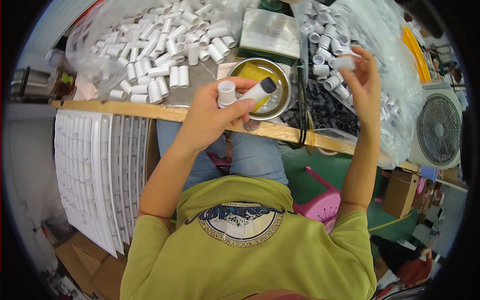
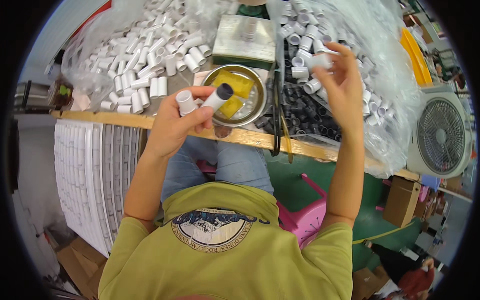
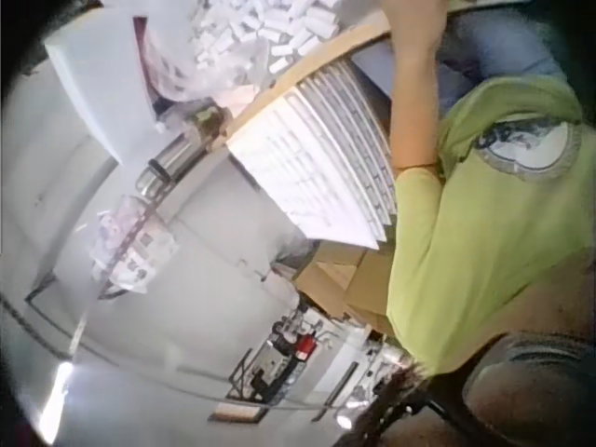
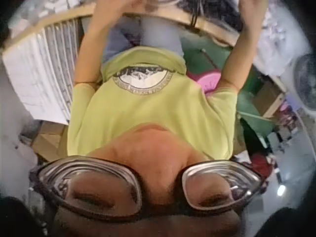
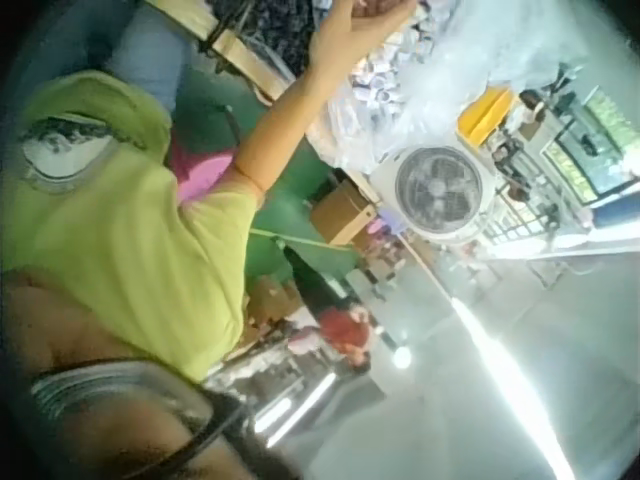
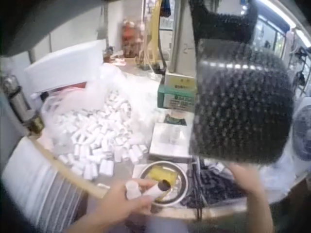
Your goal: Assembling plastic tubes and caps and placing them into a tray.
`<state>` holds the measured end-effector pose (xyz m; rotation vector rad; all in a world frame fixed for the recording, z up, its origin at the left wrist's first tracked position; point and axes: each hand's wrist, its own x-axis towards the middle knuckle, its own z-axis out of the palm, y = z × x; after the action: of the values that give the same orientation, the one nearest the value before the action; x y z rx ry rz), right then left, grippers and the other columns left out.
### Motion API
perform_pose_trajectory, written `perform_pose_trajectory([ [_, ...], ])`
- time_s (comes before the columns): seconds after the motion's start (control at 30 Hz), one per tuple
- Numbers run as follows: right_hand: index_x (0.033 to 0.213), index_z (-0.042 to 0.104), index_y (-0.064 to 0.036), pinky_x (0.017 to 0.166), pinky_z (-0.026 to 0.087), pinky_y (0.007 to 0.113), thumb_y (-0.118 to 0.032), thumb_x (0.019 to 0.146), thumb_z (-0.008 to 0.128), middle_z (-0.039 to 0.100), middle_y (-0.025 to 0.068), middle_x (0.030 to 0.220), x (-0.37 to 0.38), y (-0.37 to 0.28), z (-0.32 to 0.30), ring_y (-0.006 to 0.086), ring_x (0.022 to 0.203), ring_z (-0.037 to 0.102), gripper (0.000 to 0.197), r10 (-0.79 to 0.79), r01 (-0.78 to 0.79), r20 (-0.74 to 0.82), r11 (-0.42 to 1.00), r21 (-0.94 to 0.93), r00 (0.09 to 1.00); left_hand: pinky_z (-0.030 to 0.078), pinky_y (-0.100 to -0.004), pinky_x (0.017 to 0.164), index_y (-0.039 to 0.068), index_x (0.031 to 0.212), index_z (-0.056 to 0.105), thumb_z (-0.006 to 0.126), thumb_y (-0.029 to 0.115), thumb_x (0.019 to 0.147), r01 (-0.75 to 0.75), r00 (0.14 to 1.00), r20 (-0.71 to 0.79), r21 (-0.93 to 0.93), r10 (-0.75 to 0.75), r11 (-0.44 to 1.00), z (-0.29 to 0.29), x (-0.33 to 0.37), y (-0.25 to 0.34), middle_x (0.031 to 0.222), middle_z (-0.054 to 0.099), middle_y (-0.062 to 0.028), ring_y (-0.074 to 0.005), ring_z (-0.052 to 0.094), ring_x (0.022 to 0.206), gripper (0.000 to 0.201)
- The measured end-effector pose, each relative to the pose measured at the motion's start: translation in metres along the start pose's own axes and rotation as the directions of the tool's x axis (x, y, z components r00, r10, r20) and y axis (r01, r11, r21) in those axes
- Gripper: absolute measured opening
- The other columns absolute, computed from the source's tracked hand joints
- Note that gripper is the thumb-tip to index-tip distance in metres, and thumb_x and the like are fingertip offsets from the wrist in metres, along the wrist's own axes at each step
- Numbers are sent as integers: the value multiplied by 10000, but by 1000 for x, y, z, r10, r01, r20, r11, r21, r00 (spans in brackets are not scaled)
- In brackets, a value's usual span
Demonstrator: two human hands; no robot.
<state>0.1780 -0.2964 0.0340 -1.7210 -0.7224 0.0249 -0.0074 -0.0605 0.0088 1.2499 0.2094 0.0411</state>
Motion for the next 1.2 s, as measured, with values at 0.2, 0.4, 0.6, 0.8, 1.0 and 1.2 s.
perform_pose_trajectory([
  [0.2,1206,574,-2,845,464,274,21,802,634,619,109,1091,-31,-33,54,166,955,594,409,-40,3,471,997,78,881,456,-194,564,-18,1086,640,665,78,840,-58,995,90,109,49,992,3,-3,-3,837,629,-35,-71,590,685,265],
  [0.4,1086,637,-20,734,481,312,-17,740,697,611,111,917,-26,-32,59,225,805,591,352,-195,347,498,908,-233,845,490,-236,664,-33,1128,621,702,102,810,0,997,74,227,-17,974,5,12,1,896,649,-47,-86,596,751,355],
  [0.6,963,611,7,647,494,359,-122,778,683,585,93,687,27,-2,61,265,632,591,237,-37,119,150,801,-587,988,516,-284,666,-43,1111,608,713,164,743,-359,904,25,585,426,727,-12,110,1,845,669,-130,-122,645,755,436],
  [0.8,1001,615,25,673,516,399,-271,764,697,674,174,791,74,48,88,332,715,654,388,-80,161,167,815,-557,983,480,-242,535,-24,981,619,692,154,772,-201,969,26,656,245,727,-11,166,13,769,662,-85,-120,608,597,283],
  [1.0,1195,536,-13,625,424,209,-135,884,627,486,-34,738,3,-24,87,50,667,488,346,128,-100,415,991,-87,901,432,-181,470,-38,952,617,741,157,760,139,935,305,150,-179,979,-40,60,36,726,628,-42,-74,570,555,301],
  [1.2,1062,579,-23,500,390,212,-108,844,672,565,-7,655,-57,-25,99,28,555,484,252,-47,16,520,998,63,853,452,-288,512,-8,957,596,751,68,685,-192,956,291,549,29,814,-8,7,7,777,569,-66,-182,583,621,322],
])
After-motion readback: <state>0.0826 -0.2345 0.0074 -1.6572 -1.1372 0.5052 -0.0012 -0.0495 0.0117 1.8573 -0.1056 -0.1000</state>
